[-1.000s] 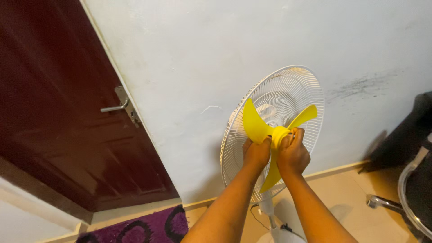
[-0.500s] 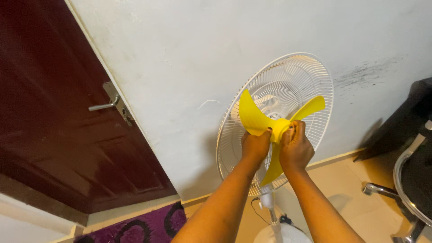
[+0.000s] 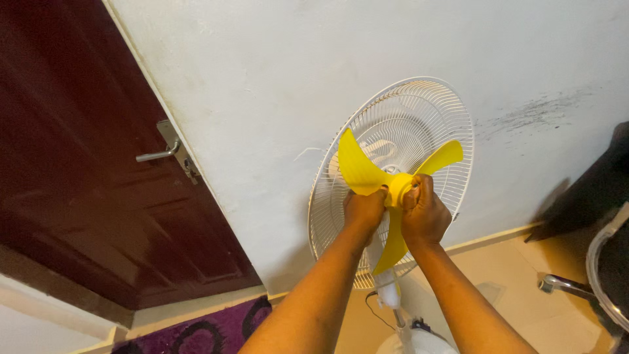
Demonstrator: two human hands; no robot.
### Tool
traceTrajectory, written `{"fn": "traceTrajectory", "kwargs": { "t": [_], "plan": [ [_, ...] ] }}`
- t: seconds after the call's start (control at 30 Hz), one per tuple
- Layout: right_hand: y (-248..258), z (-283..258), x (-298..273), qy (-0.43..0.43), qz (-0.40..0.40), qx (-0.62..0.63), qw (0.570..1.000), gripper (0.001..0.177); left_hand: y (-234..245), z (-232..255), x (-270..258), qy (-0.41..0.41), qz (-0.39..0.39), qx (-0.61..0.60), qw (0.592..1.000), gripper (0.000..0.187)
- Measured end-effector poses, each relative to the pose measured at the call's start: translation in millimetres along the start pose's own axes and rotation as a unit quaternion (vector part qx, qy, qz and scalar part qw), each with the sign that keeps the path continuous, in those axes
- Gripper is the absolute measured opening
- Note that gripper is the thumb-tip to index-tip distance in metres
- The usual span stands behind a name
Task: The person unplugs a standing fan, then removes the front wire cage and the yellow fan blades. The removed parts are placed on a nearby mattress.
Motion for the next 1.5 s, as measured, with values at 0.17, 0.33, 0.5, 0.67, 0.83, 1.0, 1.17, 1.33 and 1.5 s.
{"fn": "traceTrajectory", "kwargs": {
  "t": [0.17,0.33,0.5,0.67,0.83,1.0,1.17,1.33,1.5],
  "plan": [
    [-3.3,-2.1,0.5,0.03,0.011,0.016,0.999,0.018,3.8,4.6,-0.8,-0.012,0.012,-0.012,1.0,0.032],
    [0.2,-0.3,2.2,0.006,-0.035,0.014,0.999,0.024,5.8,4.2,0.3,-0.012,0.0,-0.027,1.0,0.033],
    [9.8,-8.7,-4.0,-0.069,-0.062,0.014,0.996,0.036,1.0,4.6,-10.0,-0.071,0.034,-0.013,0.997,0.032],
    [15.2,-7.9,-2.5,0.008,-0.048,-0.007,0.999,0.036,-10.6,-15.7,5.1,-0.069,0.01,-0.004,0.998,0.028],
    [15.5,6.0,3.9,0.043,-0.029,-0.016,0.999,0.031,-21.6,-35.4,13.2,-0.186,-0.024,0.322,0.928,0.041],
    [13.8,12.8,5.4,-0.079,-0.069,-0.067,0.992,0.029,-18.6,-19.5,-17.9,-0.037,0.05,0.114,0.992,0.041],
    [8.2,3.3,5.1,-0.138,-0.055,-0.067,0.987,0.027,-12.5,-3.8,-26.0,-0.064,0.06,0.108,0.99,0.04],
    [14.5,-11.2,-0.7,-0.153,-0.072,-0.036,0.985,0.028,-8.0,-18.0,-20.5,-0.07,0.019,0.068,0.995,0.034],
    [25.0,-26.1,-7.9,-0.062,-0.05,-0.016,0.997,0.035,-9.4,-27.5,-7.8,-0.165,0.001,0.2,0.966,0.037]
  ]
}}
Point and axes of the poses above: each hand's wrist, its own x-axis towards the middle knuckle, its own y-axis out of the back of the hand, z = x × y, the point moved 4 cm from there along x, towards the middle knuckle, and after that the axes turned 6 degrees about x, right-handed, at the moved point
